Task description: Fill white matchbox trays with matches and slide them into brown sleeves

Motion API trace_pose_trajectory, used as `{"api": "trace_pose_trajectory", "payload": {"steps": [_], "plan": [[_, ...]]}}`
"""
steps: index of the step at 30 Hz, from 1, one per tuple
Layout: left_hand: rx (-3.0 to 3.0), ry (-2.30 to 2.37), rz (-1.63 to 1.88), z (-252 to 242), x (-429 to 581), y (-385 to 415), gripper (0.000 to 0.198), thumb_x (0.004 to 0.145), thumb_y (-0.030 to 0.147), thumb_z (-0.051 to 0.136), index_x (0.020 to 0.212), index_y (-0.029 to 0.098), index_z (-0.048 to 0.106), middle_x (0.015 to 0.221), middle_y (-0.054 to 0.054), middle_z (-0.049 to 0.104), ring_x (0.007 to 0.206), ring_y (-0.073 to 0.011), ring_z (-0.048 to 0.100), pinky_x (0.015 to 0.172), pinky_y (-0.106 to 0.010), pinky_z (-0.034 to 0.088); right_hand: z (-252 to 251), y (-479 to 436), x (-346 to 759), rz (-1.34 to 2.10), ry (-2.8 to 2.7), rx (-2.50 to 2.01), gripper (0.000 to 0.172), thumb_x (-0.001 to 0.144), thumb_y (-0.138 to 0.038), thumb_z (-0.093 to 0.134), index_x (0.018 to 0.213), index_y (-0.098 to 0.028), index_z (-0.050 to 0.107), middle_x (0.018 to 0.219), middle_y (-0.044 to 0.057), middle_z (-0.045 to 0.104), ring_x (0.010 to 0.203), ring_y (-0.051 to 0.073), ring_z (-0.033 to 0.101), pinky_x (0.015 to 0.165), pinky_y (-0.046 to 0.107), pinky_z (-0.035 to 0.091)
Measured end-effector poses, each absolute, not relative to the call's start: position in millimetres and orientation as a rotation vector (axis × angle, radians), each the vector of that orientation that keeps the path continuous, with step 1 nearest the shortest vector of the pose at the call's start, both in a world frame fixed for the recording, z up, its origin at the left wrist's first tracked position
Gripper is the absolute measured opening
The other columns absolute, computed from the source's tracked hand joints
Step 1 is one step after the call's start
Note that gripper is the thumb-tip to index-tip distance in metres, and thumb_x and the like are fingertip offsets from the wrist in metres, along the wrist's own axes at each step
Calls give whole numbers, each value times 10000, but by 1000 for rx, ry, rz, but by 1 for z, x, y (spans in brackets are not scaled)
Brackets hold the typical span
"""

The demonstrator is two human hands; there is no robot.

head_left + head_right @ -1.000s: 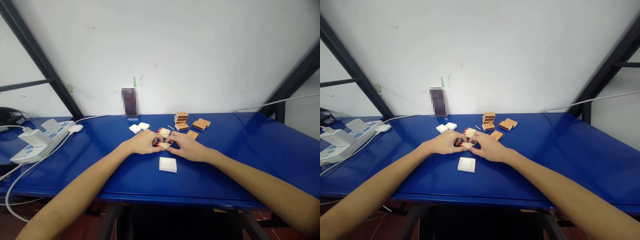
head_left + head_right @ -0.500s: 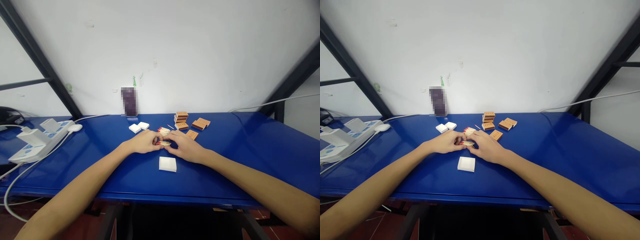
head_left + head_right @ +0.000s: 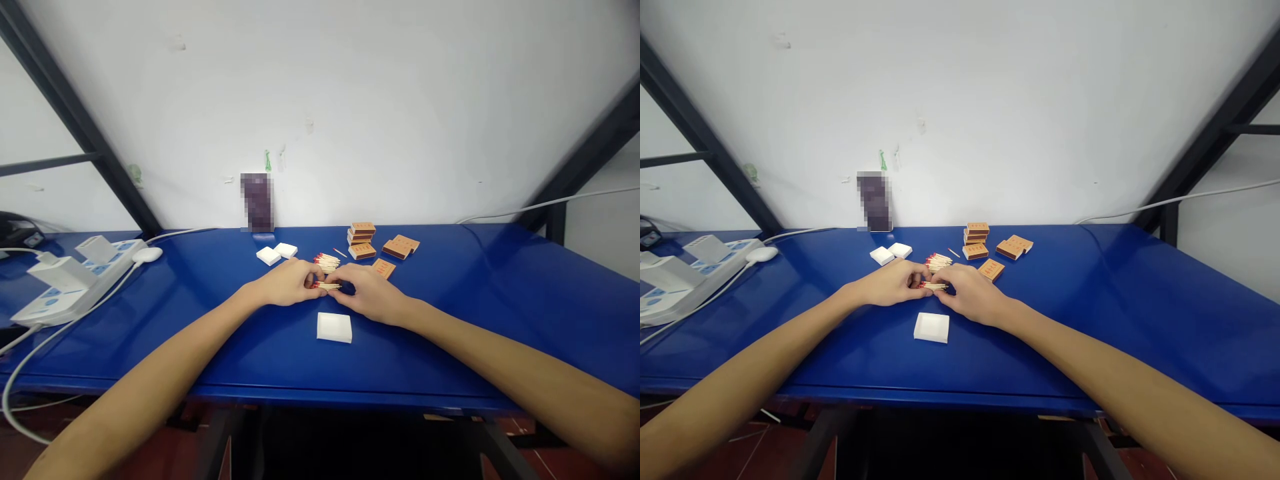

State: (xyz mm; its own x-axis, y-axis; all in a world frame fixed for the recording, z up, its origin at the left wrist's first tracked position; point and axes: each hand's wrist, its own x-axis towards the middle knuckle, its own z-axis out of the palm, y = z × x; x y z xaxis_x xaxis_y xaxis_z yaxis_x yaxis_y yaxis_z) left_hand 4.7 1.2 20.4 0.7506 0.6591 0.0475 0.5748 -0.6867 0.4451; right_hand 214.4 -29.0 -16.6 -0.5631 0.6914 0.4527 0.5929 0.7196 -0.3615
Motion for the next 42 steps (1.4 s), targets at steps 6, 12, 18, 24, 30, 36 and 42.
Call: {"api": "trace_pose_trajectory", "payload": {"steps": [6, 12, 18, 24, 30, 36, 42], "plan": [[2548, 959, 269, 20, 6, 1, 201, 872, 352, 608, 830, 158, 639, 659, 24, 595, 547, -101, 505, 557, -242, 341, -16, -30, 214, 234, -2330, -943, 90, 897, -180, 608, 943, -183, 685, 910, 59, 724, 816, 195, 650, 725, 313, 483], [2764, 969, 369, 19, 6, -1, 175, 860, 339, 617, 826, 172, 656, 834, -40, 635, 822, -192, 542, 728, -301, 386, -17, -28, 215, 242, -2336, -899, 95, 896, -155, 596, 930, -182, 681, 895, 56, 719, 802, 184, 648, 713, 300, 479], [2748, 964, 331, 18, 7, -1, 179, 873, 348, 594, 825, 182, 642, 808, -29, 641, 790, -185, 550, 719, -306, 384, -14, -29, 214, 243, -2363, -1002, 102, 886, -157, 602, 950, -183, 677, 905, 57, 725, 823, 199, 650, 723, 315, 475], [2863, 834, 465, 29, 4, -9, 295, 828, 476, 629, 888, 190, 588, 861, -27, 606, 827, -193, 549, 731, -310, 402, -10, -29, 213, 256, -2367, -1004, 115, 867, -120, 614, 930, -197, 671, 892, 39, 725, 832, 192, 653, 734, 298, 471], [2886, 560, 239, 32, 10, -23, 415, 707, 570, 734, 812, 187, 614, 806, -8, 616, 713, -155, 558, 646, -285, 396, -10, -27, 216, 263, -2355, -1034, 119, 839, -89, 607, 873, -189, 664, 881, 45, 725, 825, 193, 658, 725, 294, 475], [2975, 592, 274, 24, 13, -21, 363, 757, 520, 710, 829, 168, 657, 870, -43, 642, 790, -188, 598, 695, -300, 426, -13, -25, 218, 219, -2341, -1027, 96, 833, -100, 596, 851, -176, 652, 839, 54, 710, 786, 195, 642, 700, 300, 469], [2865, 538, 395, 24, 5, -10, 393, 765, 535, 725, 960, 195, 695, 903, -39, 664, 825, -183, 600, 752, -296, 433, -14, -25, 219, 242, -2319, -993, 103, 845, -101, 585, 828, -183, 646, 816, 43, 707, 748, 183, 640, 678, 295, 466]]}}
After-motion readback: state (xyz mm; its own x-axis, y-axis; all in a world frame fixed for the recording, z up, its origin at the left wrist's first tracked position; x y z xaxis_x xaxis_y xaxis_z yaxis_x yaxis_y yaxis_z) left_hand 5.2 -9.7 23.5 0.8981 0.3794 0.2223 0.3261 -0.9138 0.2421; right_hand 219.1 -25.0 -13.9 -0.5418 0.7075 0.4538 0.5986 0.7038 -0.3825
